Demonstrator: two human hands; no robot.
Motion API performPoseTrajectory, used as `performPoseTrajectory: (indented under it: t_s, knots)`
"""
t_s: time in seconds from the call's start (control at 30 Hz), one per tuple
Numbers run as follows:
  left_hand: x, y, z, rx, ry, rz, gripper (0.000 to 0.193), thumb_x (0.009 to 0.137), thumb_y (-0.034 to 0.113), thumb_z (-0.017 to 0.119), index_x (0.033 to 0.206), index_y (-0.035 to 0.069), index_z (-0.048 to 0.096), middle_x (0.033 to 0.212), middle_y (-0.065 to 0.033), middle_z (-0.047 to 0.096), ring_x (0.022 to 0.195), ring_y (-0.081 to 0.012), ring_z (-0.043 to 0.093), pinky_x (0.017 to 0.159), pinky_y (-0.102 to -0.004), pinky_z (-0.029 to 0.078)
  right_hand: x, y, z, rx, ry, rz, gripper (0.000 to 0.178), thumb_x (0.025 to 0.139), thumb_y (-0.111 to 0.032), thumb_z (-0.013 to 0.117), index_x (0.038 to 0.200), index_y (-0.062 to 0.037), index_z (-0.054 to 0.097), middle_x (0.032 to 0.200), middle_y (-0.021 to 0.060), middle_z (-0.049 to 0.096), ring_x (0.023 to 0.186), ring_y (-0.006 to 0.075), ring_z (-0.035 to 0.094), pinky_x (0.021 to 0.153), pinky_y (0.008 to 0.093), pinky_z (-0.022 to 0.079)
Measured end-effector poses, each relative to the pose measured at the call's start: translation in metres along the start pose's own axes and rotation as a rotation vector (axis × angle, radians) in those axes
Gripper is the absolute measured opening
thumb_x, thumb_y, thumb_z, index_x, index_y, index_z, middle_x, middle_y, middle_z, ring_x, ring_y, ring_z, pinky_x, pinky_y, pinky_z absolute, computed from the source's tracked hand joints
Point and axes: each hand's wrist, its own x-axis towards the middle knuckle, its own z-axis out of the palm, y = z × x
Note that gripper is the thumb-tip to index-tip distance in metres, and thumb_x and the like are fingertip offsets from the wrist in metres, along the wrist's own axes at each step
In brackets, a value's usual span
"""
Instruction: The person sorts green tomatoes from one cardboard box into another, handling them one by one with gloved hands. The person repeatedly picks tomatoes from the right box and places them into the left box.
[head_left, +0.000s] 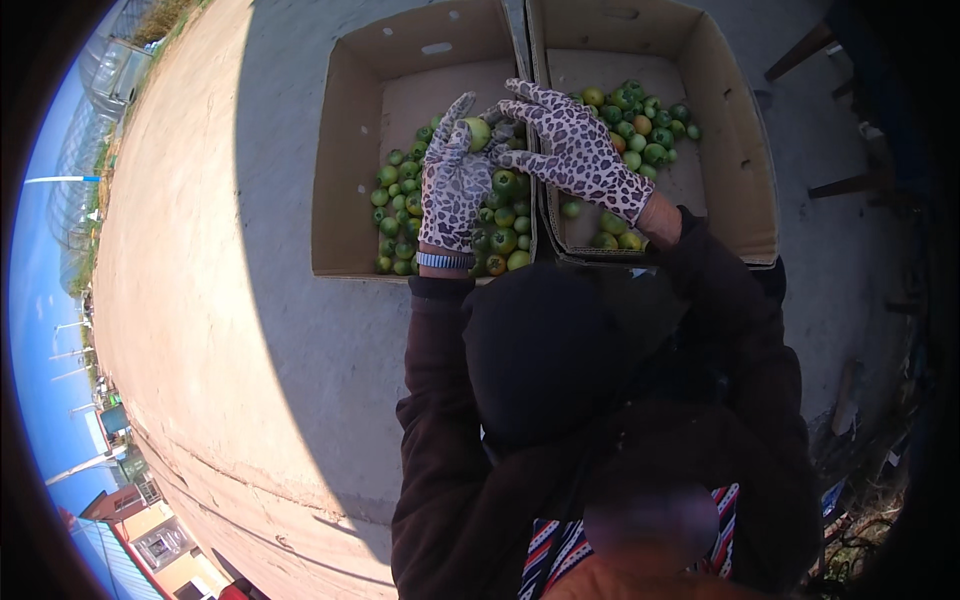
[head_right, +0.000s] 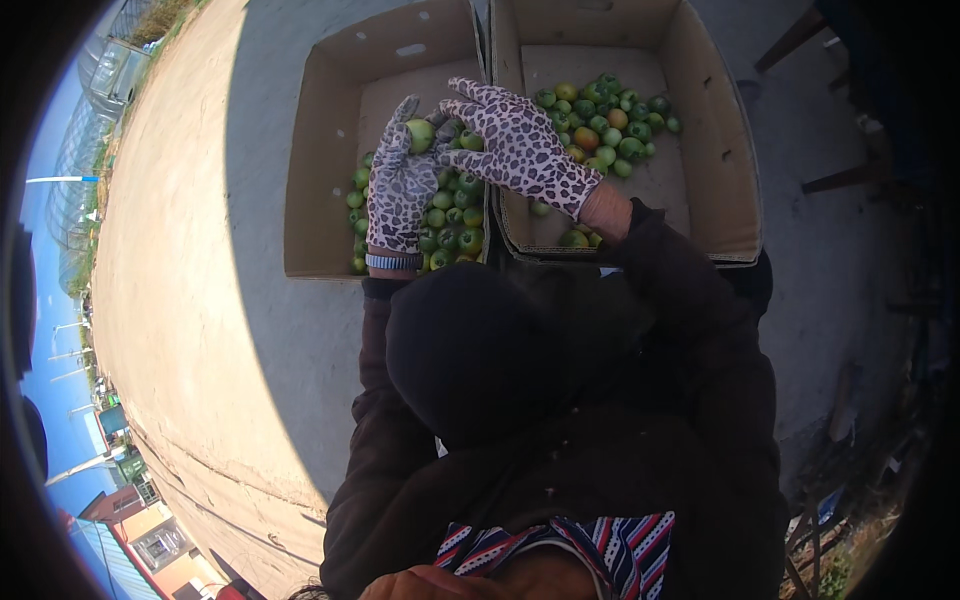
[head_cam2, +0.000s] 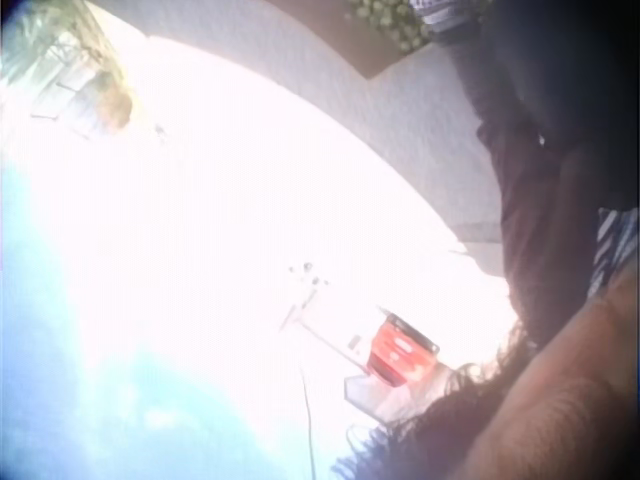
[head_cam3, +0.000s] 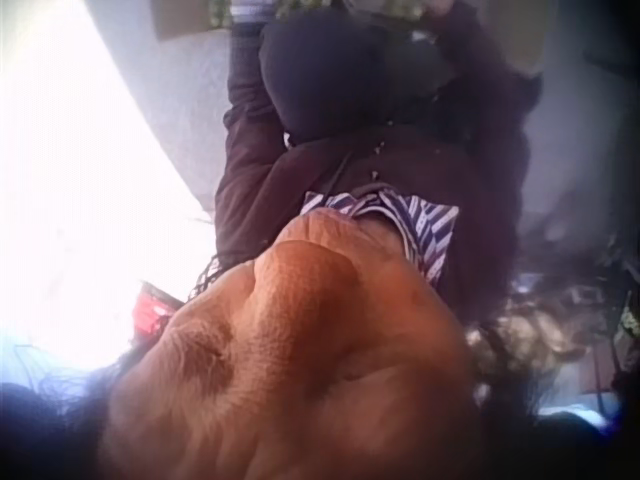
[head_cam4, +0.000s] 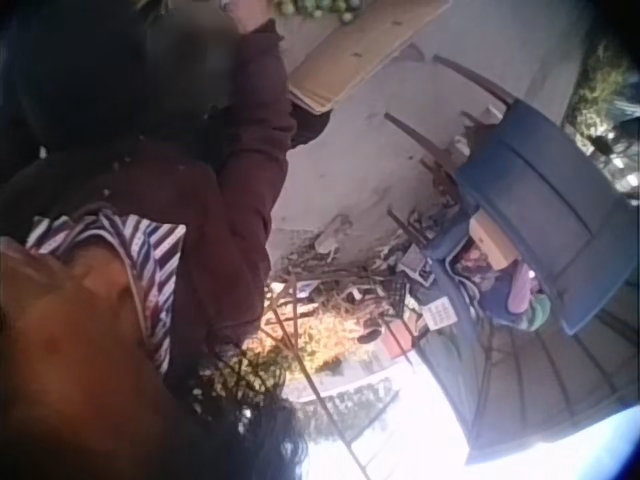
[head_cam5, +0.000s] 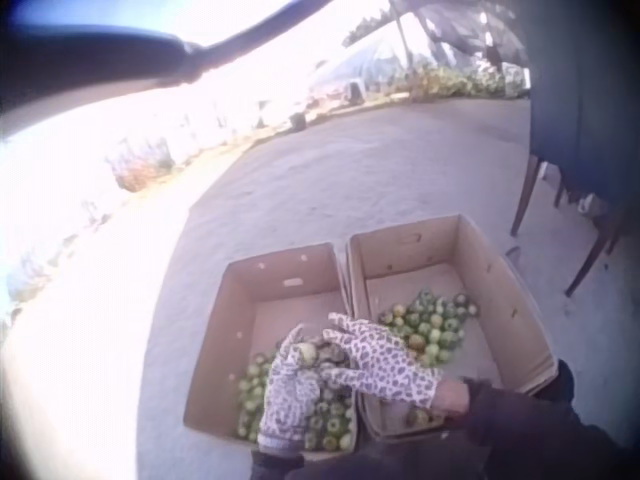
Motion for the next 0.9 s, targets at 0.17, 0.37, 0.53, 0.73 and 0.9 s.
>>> performPoseTrajectory:
  t_s: [0.17,0.37,0.53,0.73,0.9]
  knots:
    - [0.006,0.022,-0.113,0.976,0.094,-0.086,0.039,0.088,0.01,0.057,0.125,0.003,0.049,0.12,-0.0145,0.054,0.11,-0.0256,0.053,0.087,-0.038,0.051,-0.052,0.106,-0.003,-0.099,0.012,0.221,0.037,0.086,-0.027,0.059,0.117,-0.0083,0.058,0.124,0.0116,0.054,0.118,0.0257,0.049,0.1,0.0372,0.039]
    - [0.014,-0.007,-0.125,1.109,0.312,-0.533,0.044,0.078,0.025,0.069,0.115,0.004,0.058,0.116,-0.0163,0.058,0.108,-0.0313,0.054,0.095,-0.0374,0.043,-0.109,0.159,-0.011,-0.117,-0.299,0.585,0.024,0.084,-0.018,0.06,0.104,-0.0057,0.064,0.105,0.0137,0.062,0.1,0.0282,0.058,0.087,0.0377,0.046]
    - [0.008,-0.045,-0.144,2.16,0.081,-0.172,0.047,0.073,0.016,0.071,0.113,-0.001,0.053,0.109,-0.0217,0.059,0.106,-0.0356,0.054,0.091,-0.0412,0.044,-0.107,0.151,-0.007,-0.058,-0.366,0.53,0.021,0.083,-0.021,0.061,0.095,-0.0031,0.064,0.093,0.015,0.063,0.09,0.0321,0.058,0.081,0.0406,0.046]
    - [0.004,-0.056,-0.155,2.279,-0.093,-0.079,0.048,0.074,0.015,0.069,0.116,-0.001,0.052,0.119,-0.0241,0.053,0.114,-0.0368,0.049,0.095,-0.0425,0.041,-0.109,0.155,-0.012,-0.084,-0.377,0.545,0.022,0.082,-0.022,0.061,0.096,-0.004,0.063,0.094,0.0154,0.063,0.093,0.032,0.058,0.082,0.0406,0.046]
    - [-0.003,-0.06,-0.154,2.295,0.067,-0.119,0.051,0.07,0.015,0.072,0.115,-0.001,0.054,0.117,-0.0237,0.054,0.114,-0.037,0.048,0.096,-0.042,0.041,-0.106,0.152,-0.012,-0.083,-0.421,0.559,0.022,0.084,-0.022,0.06,0.096,-0.0035,0.063,0.094,0.0162,0.062,0.093,0.0324,0.058,0.082,0.0408,0.045]
